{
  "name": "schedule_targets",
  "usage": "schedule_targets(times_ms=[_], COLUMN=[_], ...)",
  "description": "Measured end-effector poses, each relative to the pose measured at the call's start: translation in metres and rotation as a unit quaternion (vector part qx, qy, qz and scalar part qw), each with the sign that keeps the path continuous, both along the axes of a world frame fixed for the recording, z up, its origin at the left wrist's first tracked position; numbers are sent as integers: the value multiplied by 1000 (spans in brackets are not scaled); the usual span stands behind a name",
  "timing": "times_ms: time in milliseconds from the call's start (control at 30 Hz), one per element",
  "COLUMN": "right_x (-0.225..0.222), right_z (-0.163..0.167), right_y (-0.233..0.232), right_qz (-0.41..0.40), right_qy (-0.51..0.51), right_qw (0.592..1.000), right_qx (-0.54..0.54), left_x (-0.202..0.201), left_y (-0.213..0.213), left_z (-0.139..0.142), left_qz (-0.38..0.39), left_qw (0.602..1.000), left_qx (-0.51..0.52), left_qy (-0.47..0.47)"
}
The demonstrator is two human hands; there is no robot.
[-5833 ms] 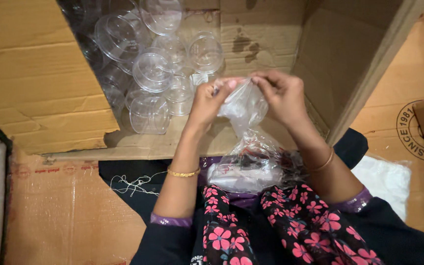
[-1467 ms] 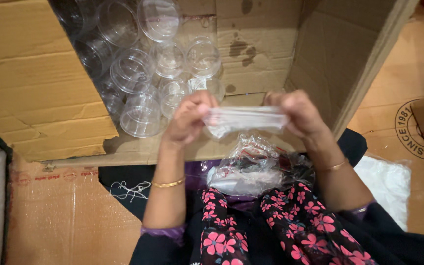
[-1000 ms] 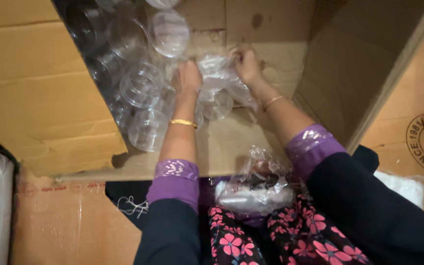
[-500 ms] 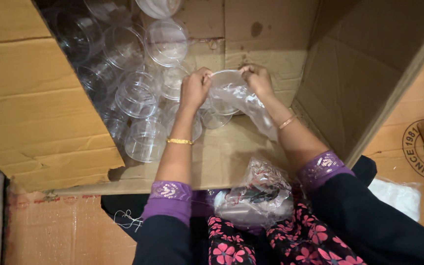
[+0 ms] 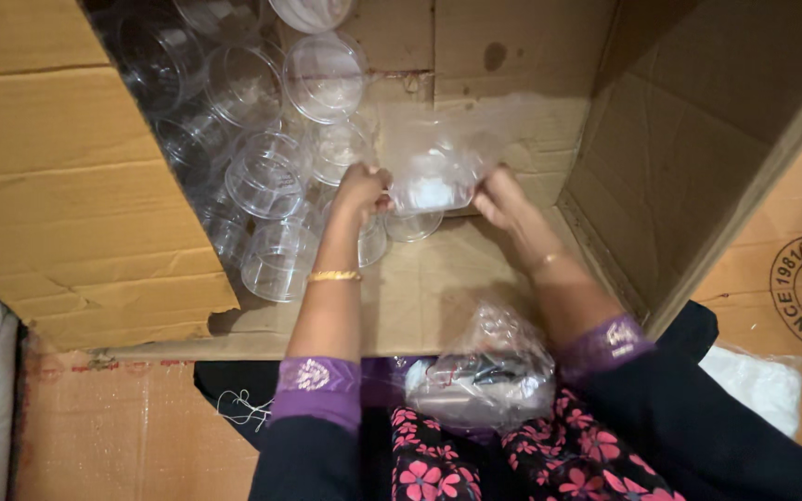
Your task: The person sits on the floor in front of an open cardboard box of clear plastic cups and packs the cups into small poly bags, opening each bag, inserting cups, and setting filled bags aside while working through the box.
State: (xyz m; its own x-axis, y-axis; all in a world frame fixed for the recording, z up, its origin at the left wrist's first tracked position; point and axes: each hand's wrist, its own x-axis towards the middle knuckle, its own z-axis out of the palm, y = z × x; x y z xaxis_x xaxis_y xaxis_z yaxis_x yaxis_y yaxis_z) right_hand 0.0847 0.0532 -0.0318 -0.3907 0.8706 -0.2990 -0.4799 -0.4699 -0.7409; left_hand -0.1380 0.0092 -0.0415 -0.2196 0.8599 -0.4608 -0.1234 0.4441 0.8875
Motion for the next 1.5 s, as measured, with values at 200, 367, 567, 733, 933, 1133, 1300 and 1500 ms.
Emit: schedule_targets(times_ms=[200, 367, 567, 733, 933, 1133, 1300, 1500], right_x=[14, 21, 44, 43, 39, 122, 329, 479], right_z=[-21, -32, -2, 66, 105, 138, 157, 48], right_y=[-35, -35, -38, -98, -113, -148, -189, -41], right_qz=[-96, -159, -46, 44, 230, 181, -53, -54], right_qy=[-119, -84, 71, 144, 182, -129, -518, -746], right_qw=[979, 977, 976, 971, 920, 909, 833, 621], right_qx=[139, 110, 199, 187, 259, 352, 189, 235], left_x=[11, 40, 52, 66, 95, 110, 106, 95], left_y=[-18, -41, -62, -69, -72, -61, -71, -105], left_z=[-24, -9, 35, 72, 117, 125, 88, 56], left_qz=[87, 101, 68, 34, -44, -126, -229, -392], left_qw=[981, 917, 916, 900, 882, 874, 896, 877], left_qx=[172, 357, 394, 435, 458, 465, 376, 271], left_qy=[-30, 149, 38, -7, 105, 65, 55, 68])
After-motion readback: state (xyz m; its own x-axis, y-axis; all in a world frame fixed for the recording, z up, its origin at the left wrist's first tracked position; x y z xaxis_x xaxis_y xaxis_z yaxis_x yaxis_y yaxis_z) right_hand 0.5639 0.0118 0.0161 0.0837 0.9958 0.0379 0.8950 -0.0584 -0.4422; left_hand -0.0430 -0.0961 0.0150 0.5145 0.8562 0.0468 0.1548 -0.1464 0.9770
